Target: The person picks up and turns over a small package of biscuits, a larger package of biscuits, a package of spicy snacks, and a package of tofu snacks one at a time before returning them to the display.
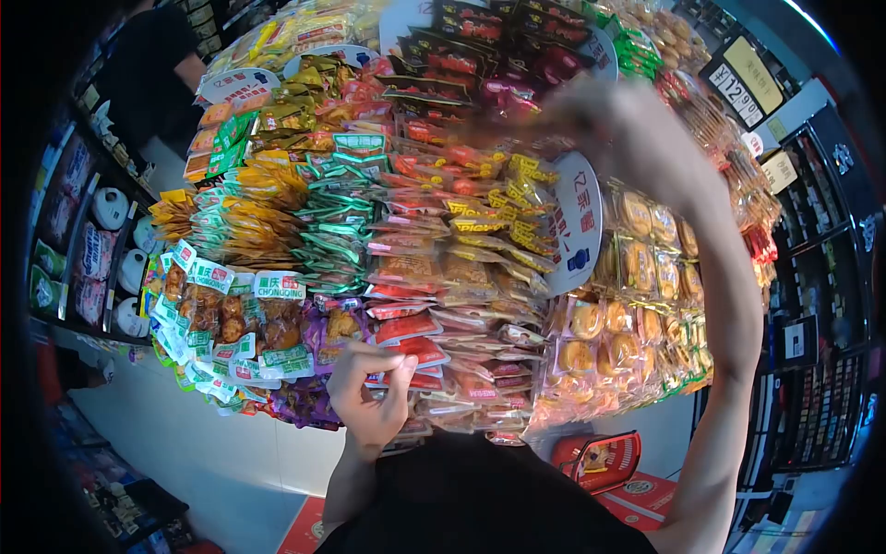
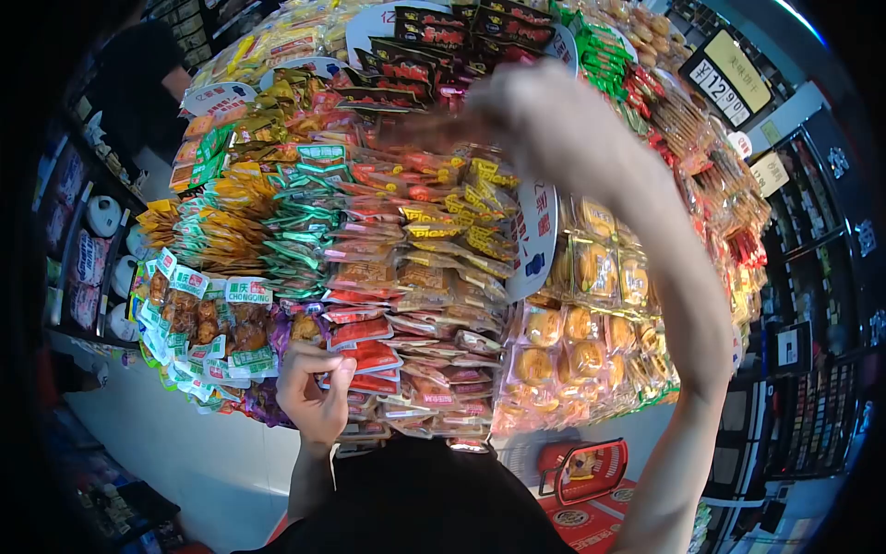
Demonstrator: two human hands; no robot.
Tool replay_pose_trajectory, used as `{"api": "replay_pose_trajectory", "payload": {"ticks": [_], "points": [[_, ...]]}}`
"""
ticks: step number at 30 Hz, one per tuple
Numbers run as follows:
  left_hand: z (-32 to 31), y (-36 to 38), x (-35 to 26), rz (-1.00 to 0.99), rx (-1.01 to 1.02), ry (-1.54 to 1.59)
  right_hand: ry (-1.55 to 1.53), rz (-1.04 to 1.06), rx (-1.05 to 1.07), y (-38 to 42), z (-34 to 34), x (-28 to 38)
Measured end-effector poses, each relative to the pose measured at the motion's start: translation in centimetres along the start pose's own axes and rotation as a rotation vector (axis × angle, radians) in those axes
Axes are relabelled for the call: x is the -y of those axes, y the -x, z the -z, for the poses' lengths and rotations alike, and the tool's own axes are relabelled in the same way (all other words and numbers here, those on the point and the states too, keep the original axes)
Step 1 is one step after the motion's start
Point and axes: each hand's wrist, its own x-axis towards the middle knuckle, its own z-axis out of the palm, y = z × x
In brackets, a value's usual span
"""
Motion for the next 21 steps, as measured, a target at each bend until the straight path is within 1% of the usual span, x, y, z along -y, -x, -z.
{"api": "replay_pose_trajectory", "payload": {"ticks": [1,2,3,4,5,6,7,9,11,12,13,14,15,16,17,19,21], "points": [[0.1,0.3,0.1,0.009,0.033,-0.023,-0.01,-0.183,0.039,-2.0,0.5,-1.8],[0.2,0.5,0.1,0.061,0.075,-0.026,0.161,-0.207,0.005,-4.0,0.7,-3.5],[0.0,0.7,0.2,0.061,0.068,-0.019,0.247,-0.218,0.004,-6.2,0.6,-6.5],[-0.2,0.9,0.4,0.049,0.113,-0.014,0.203,-0.284,-0.014,-8.1,1.3,-6.4],[-0.5,1.1,0.7,0.037,0.158,-0.011,0.228,-0.386,0.001,-9.8,0.6,-7.6],[-0.8,1.6,1.1,0.016,0.153,-0.022,0.252,-0.488,0.013,-11.5,-0.3,-9.0],[-1.0,1.5,1.0,0.01,0.167,0.004,0.257,-0.482,0.014,-13.0,-1.3,-10.3],[-1.3,1.8,1.2,0.075,0.202,0.034,0.22,-0.415,0.044,-15.6,-3.7,-12.7],[-1.4,2.0,1.3,0.12,0.208,0.022,0.312,-0.43,0.083,-18.1,-6.8,-14.3],[-1.2,2.0,1.4,0.125,0.222,0.014,0.379,-0.434,-0.067,-18.5,-9.3,-14.9],[-1.1,2.0,1.5,0.13,0.238,0.008,0.315,-0.381,0.063,-20.0,-11.6,-17.9],[-1.2,2.1,1.7,0.123,0.226,0.001,0.303,-0.419,0.145,-20.7,-12.9,-18.0],[-1.1,2.1,1.8,0.113,0.233,0.007,0.306,-0.474,0.264,-20.4,-13.1,-16.5],[-1.1,2.0,1.9,0.132,0.245,-0.002,0.31,-0.505,0.256,-20.5,-15.0,-17.4],[-1.0,2.0,2.0,0.15,0.257,-0.011,0.274,-0.56,0.189,-19.9,-15.4,-16.5],[-1.2,2.3,2.5,0.166,0.231,-0.026,0.211,-0.576,0.167,-19.8,-17.1,-18.8],[-1.2,2.3,2.6,0.178,0.236,-0.043,0.213,-0.566,0.155,-19.7,-17.2,-20.1]]}}
